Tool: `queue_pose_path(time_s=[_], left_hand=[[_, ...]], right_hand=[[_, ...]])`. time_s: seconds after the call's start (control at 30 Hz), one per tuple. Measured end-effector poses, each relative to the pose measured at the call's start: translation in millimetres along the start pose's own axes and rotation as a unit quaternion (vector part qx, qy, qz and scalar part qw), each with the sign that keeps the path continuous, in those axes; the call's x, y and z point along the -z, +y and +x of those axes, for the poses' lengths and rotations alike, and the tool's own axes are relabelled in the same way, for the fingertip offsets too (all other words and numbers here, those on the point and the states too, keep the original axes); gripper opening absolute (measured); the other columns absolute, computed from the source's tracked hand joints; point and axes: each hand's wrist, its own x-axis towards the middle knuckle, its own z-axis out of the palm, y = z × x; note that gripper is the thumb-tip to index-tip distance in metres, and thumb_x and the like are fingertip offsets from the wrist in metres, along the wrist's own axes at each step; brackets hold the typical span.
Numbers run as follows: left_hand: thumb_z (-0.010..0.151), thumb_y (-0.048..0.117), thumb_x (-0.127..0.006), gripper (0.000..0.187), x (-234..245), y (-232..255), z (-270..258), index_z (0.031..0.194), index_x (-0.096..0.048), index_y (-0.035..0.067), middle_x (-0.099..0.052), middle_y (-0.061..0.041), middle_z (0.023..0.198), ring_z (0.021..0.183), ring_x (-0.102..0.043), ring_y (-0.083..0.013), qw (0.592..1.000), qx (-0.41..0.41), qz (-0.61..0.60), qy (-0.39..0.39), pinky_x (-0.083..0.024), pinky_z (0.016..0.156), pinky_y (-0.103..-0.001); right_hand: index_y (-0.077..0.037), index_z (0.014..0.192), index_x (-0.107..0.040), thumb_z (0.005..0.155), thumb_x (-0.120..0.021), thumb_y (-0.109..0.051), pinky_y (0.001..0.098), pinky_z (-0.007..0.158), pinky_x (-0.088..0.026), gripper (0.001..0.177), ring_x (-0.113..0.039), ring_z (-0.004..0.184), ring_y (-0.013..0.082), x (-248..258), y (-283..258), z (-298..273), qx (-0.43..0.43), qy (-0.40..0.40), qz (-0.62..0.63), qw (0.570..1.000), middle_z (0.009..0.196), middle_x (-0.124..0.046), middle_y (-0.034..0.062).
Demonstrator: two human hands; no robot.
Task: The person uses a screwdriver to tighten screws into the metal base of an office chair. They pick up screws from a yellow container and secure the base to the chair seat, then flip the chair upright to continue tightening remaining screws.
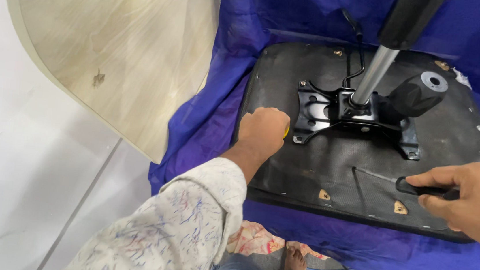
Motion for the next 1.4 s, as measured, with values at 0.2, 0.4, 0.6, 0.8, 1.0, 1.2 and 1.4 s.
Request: queue_pose_path(time_s=[0.2,0.4,0.6,0.8,1.0,1.2,1.4], left_hand=[[0.086,0.012,-0.071,0.018,3.2,-0.9,19.8,0.101,-0.074,0.019,-0.071,-0.007,0.111,0.108,-0.068,-0.0312,0.996,0.002,0.023,-0.086,-0.056,0.086,-0.046],[0.083,0.014,-0.073,0.02,3.4,-10.8,15.3,0.102,-0.069,0.016,-0.067,-0.005,0.107,0.104,-0.068,-0.03,0.998,-0.048,0.009,-0.032,-0.056,0.081,-0.046],[0.089,0.013,-0.07,0.014,-9.2,-16.4,2.9,0.102,-0.067,0.016,-0.065,-0.005,0.106,0.101,-0.069,-0.0286,0.997,-0.045,-0.055,-0.024,-0.056,0.081,-0.045],[0.078,0.01,-0.077,0.031,-10.3,-15.5,8.3,0.106,-0.068,0.018,-0.063,-0.006,0.112,0.106,-0.066,-0.0304,0.999,-0.021,-0.023,-0.04,-0.057,0.083,-0.045],[0.083,0.014,-0.075,0.023,-3.5,-9.6,12.8,0.103,-0.066,0.017,-0.06,-0.007,0.109,0.101,-0.068,-0.0307,0.999,-0.039,0.03,-0.017,-0.056,0.079,-0.048],[0.09,0.012,-0.068,0.013,-8.9,6.6,-3.2,0.1,-0.061,0.014,-0.061,-0.008,0.103,0.095,-0.067,-0.0329,0.979,-0.046,-0.164,0.113,-0.052,0.078,-0.048],[0.085,0.011,-0.069,0.02,-47.6,55.9,-27.3,0.103,-0.061,0.013,-0.062,-0.008,0.103,0.095,-0.067,-0.0293,0.966,-0.18,-0.182,0.047,-0.051,0.077,-0.043]], right_hand=[[-0.034,0.136,-0.075,0.095,-0.074,-0.033,0.0285,0.053,-0.057,0.042,-0.068,0.05,0.0136,0.8,8.0,-17.6,-0.059,0.006,0.006,0.998,0.067,-0.064,0.0068],[-0.029,0.139,-0.077,0.098,-0.074,-0.024,0.0358,0.053,-0.052,0.041,-0.057,0.055,0.0195,-10.1,14.6,-35.9,-0.117,0.02,0.133,0.984,0.07,-0.062,0.0126],[-0.023,0.138,-0.078,0.098,-0.075,-0.022,0.0345,0.043,-0.055,0.04,-0.056,0.049,0.019,-30.8,45.4,-27.3,-0.113,0.116,0.185,0.969,0.064,-0.062,0.014],[-0.024,0.139,-0.076,0.097,-0.074,-0.019,0.0383,0.046,-0.045,0.043,-0.057,0.051,0.0197,-38.1,51.4,-11.2,-0.095,0.18,0.258,0.944,0.067,-0.059,0.0127],[-0.028,0.132,-0.079,0.093,-0.076,-0.026,0.0354,0.047,-0.049,0.039,-0.062,0.045,0.0189,-38.6,35.3,3.1,-0.081,0.194,0.152,0.966,0.062,-0.065,0.0107],[-0.026,0.132,-0.082,0.093,-0.076,-0.023,0.0426,0.052,-0.048,0.039,-0.056,0.056,0.0243,-26.5,26.0,-5.0,-0.073,0.167,0.243,0.953,0.068,-0.061,0.017],[-0.019,0.127,-0.079,0.093,-0.074,-0.025,0.0407,0.073,-0.057,0.035,-0.07,0.075,0.0315,-9.7,-12.1,15.0,-0.054,0.161,0.159,0.973,0.084,-0.072,0.0167]])
